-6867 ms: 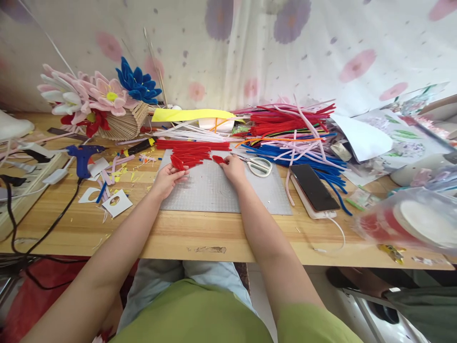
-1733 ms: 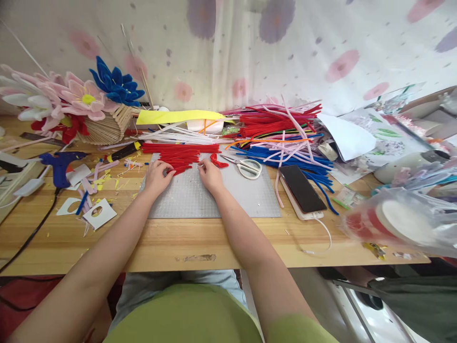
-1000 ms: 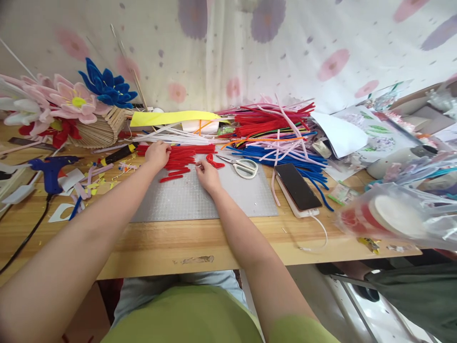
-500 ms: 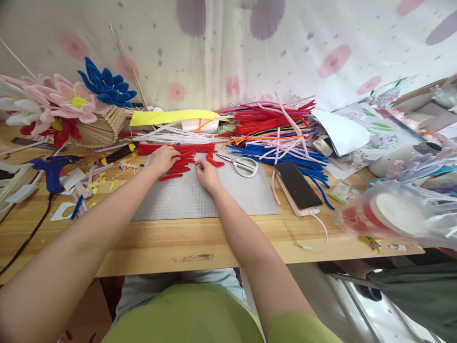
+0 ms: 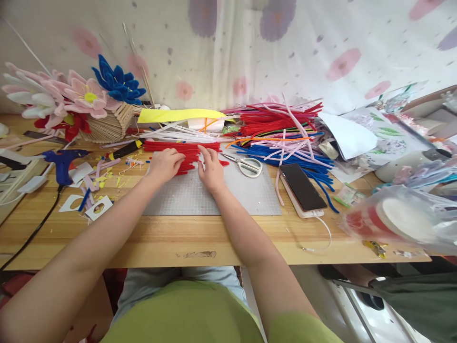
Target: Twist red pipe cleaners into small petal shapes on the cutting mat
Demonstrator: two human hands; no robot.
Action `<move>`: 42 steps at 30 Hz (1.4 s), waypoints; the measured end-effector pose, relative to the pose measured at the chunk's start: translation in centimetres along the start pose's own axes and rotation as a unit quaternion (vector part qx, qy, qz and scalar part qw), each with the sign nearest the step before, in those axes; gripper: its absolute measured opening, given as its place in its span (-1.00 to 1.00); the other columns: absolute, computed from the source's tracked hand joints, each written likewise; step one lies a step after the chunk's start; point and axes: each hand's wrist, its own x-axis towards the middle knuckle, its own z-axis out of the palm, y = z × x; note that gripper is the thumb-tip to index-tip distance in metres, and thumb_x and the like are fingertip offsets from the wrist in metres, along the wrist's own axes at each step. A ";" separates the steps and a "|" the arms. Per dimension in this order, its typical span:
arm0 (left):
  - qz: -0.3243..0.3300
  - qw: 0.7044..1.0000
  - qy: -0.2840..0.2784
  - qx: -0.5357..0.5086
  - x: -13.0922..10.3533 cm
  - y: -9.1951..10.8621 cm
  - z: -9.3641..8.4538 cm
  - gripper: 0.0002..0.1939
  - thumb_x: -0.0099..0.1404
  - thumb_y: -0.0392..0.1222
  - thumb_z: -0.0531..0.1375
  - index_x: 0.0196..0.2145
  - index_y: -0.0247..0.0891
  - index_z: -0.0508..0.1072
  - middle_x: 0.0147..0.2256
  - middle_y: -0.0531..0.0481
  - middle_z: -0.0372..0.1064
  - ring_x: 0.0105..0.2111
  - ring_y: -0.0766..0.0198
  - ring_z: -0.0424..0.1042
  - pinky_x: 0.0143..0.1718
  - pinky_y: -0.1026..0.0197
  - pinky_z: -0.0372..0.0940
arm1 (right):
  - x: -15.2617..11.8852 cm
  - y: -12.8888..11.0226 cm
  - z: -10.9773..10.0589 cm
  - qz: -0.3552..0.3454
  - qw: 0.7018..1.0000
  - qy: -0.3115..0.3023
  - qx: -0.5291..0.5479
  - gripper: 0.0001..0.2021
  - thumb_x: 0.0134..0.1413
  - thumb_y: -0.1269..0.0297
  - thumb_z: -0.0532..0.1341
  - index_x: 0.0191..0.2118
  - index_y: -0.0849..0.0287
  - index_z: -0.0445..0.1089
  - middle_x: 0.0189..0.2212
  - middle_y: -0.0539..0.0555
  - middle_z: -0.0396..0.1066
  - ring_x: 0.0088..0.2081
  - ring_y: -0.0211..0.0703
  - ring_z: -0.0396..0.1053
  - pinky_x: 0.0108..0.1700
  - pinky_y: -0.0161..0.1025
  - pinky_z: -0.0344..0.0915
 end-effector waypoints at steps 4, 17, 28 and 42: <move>0.050 0.999 -0.011 -0.002 -1.1 1.1 0.4 -0.68 0.32 -0.19 -0.04 -0.21 -0.26 0.49 -0.27 -0.18 0.40 -0.16 0.08 0.33 -0.15 0.08 0.18 | -0.1 -0.3 0.4 -0.041 0.995 -0.078 -0.052 -0.70 0.12 0.26 0.10 -0.04 0.11 0.38 -0.17 0.16 0.38 -0.14 -0.04 0.29 -0.08 -0.13 0.21; -0.282 0.777 0.057 -0.560 -3.6 1.0 3.3 -0.74 0.31 -0.21 0.00 -0.18 -0.30 0.44 -0.28 -0.11 0.48 -0.31 0.24 0.48 -0.19 0.11 0.37 | 0.2 0.2 1.6 0.113 0.960 -0.053 0.252 -0.77 -0.08 0.09 0.22 -0.42 0.17 0.38 -0.50 0.00 0.28 -0.52 -0.30 0.19 -0.44 -0.28 0.21; -0.297 0.678 -0.027 -0.671 -4.0 2.2 3.4 -0.71 0.18 -0.15 0.19 -0.14 -0.28 0.47 -0.35 0.00 0.44 -0.49 0.43 0.41 -0.41 0.27 0.42 | 0.0 -0.5 1.9 0.156 0.890 -0.197 0.382 -0.74 -0.29 0.15 0.32 -0.55 0.19 0.28 -0.64 -0.09 0.24 -0.57 -0.38 0.14 -0.49 -0.35 0.10; -0.251 0.766 -0.048 -0.590 -4.4 1.6 3.9 -0.70 0.15 -0.18 0.18 -0.16 -0.29 0.51 -0.58 0.08 0.31 -0.70 0.50 0.11 -0.66 0.36 0.09 | 0.6 0.5 -0.3 0.215 0.832 -0.248 0.447 -0.66 -0.24 0.05 0.32 -0.56 0.20 0.23 -0.73 -0.17 -0.02 -0.67 -0.46 -0.13 -0.61 -0.38 -0.22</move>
